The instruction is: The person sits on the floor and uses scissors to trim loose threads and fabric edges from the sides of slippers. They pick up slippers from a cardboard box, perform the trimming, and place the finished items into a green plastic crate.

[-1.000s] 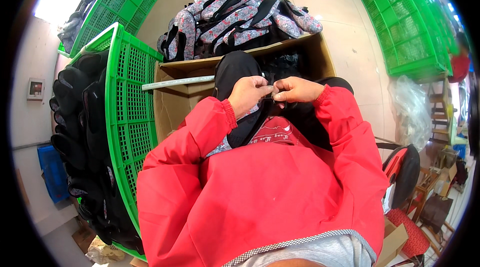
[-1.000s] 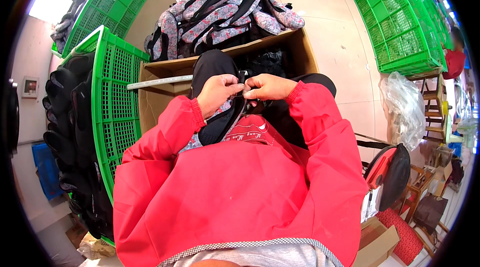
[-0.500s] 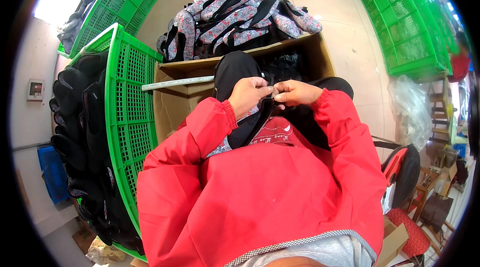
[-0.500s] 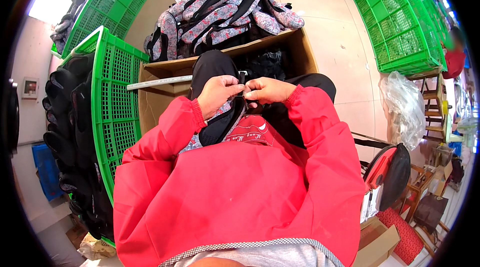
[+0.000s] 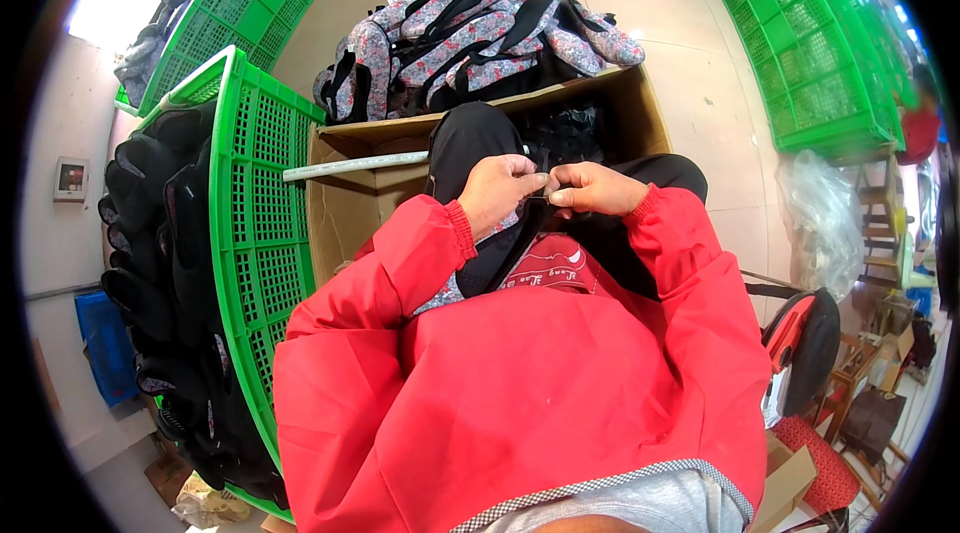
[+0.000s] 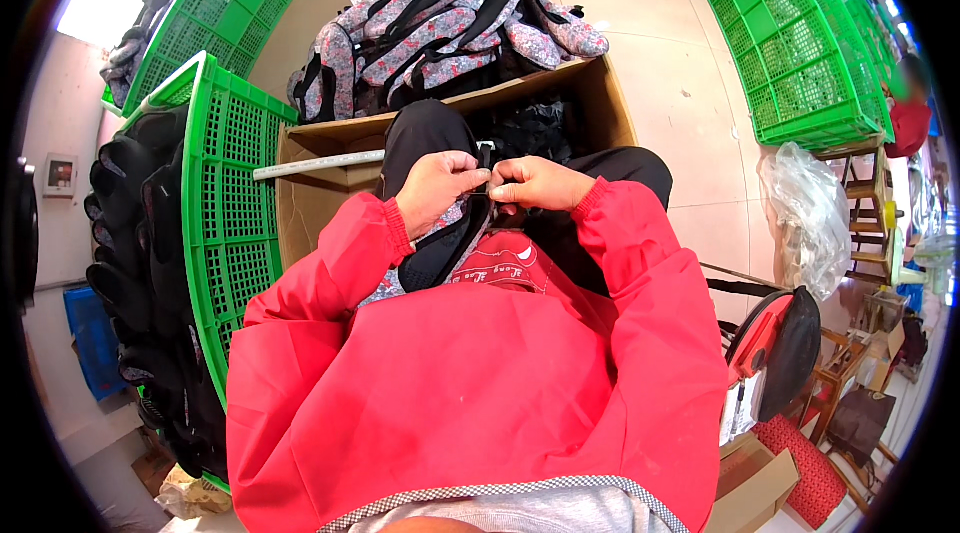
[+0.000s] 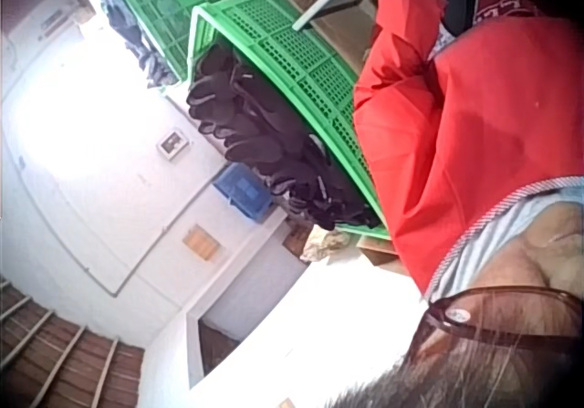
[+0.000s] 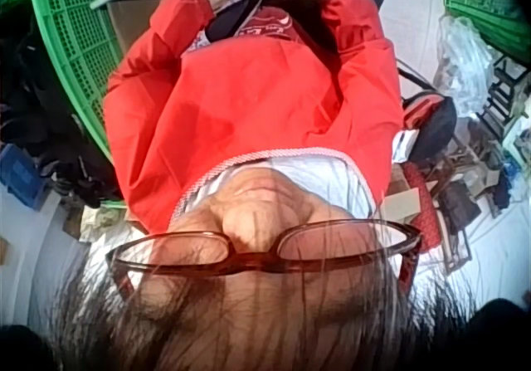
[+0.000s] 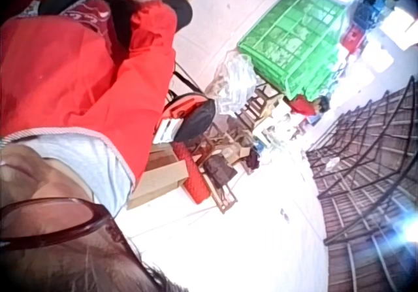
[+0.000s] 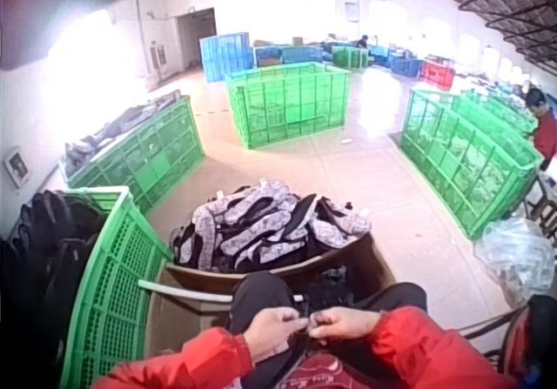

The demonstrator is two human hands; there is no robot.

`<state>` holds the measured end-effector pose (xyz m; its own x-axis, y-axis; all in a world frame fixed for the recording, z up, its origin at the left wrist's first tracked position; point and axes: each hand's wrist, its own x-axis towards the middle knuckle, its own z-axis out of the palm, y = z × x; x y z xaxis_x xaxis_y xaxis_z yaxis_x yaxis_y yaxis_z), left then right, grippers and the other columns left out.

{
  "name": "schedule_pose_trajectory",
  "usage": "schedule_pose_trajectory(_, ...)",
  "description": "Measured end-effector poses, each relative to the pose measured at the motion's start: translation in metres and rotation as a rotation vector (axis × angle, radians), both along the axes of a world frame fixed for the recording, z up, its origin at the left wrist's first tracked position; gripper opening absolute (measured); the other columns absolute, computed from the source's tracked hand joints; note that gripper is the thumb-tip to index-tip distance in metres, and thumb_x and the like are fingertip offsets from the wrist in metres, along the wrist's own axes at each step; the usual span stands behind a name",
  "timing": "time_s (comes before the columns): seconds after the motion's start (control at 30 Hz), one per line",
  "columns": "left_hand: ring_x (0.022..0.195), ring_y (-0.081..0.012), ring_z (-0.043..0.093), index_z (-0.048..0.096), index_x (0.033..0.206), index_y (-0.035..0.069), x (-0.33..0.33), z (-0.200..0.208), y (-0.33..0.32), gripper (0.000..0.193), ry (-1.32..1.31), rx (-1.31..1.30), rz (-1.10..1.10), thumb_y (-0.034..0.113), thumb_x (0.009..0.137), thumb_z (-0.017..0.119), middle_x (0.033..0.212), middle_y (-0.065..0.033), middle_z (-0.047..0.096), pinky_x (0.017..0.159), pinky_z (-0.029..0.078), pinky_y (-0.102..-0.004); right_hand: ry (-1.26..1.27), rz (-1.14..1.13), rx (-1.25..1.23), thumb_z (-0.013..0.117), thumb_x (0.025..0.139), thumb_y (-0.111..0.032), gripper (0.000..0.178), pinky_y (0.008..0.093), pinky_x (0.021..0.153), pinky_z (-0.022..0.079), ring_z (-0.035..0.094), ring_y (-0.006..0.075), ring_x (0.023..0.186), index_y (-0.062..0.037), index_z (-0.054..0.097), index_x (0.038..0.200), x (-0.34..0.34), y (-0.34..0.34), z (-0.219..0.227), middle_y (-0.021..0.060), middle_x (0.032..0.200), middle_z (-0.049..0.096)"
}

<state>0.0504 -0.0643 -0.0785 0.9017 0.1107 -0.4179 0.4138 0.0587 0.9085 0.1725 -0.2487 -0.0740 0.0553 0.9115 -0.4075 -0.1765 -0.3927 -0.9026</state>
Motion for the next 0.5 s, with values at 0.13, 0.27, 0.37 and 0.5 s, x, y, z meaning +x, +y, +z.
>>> schedule_pose_trajectory(0.13,0.069,-0.0053,0.052,0.067,0.086,0.001,0.0,0.002,-0.001,0.013,0.014,-0.01,-0.002,0.012,0.093,0.066,0.076,0.0022,0.06,0.061,0.042,-0.0231,-0.171,-0.019,0.008,0.059,0.098,-0.021,0.016,0.0242,0.067,0.043,0.053,0.0079,0.071,-0.0043,0.059,0.097,-0.003,-0.001,0.005,0.0,0.08,0.062)
schedule_pose_trajectory(0.27,0.068,-0.0051,0.052,0.067,0.086,0.001,-0.001,0.002,-0.002,0.013,0.006,-0.037,0.028,0.012,0.093,0.067,0.075,0.0025,0.06,0.061,0.042,-0.0231,-0.414,0.01,-0.035,0.06,0.097,-0.019,0.017,0.0277,0.07,0.046,0.057,0.0114,0.075,-0.0017,0.06,0.096,-0.006,0.001,0.022,0.0032,0.079,0.064)
schedule_pose_trajectory(0.37,0.068,-0.005,0.051,0.067,0.086,0.001,0.001,0.003,-0.004,0.013,0.004,-0.042,0.032,0.012,0.093,0.067,0.075,0.0028,0.06,0.06,0.041,-0.0232,-0.438,0.006,-0.051,0.06,0.097,-0.019,0.018,0.0285,0.07,0.046,0.058,0.0123,0.074,-0.0014,0.061,0.096,-0.006,0.0,0.026,0.0043,0.078,0.065)
schedule_pose_trajectory(0.5,0.067,-0.0047,0.05,0.067,0.085,0.001,0.0,0.005,-0.003,0.013,0.001,-0.023,0.025,0.012,0.093,0.067,0.074,0.0031,0.059,0.059,0.04,-0.0231,-0.42,0.008,-0.061,0.059,0.097,-0.02,0.019,0.0291,0.069,0.046,0.058,0.0127,0.074,-0.0019,0.061,0.096,-0.007,0.001,0.026,0.0038,0.078,0.065)
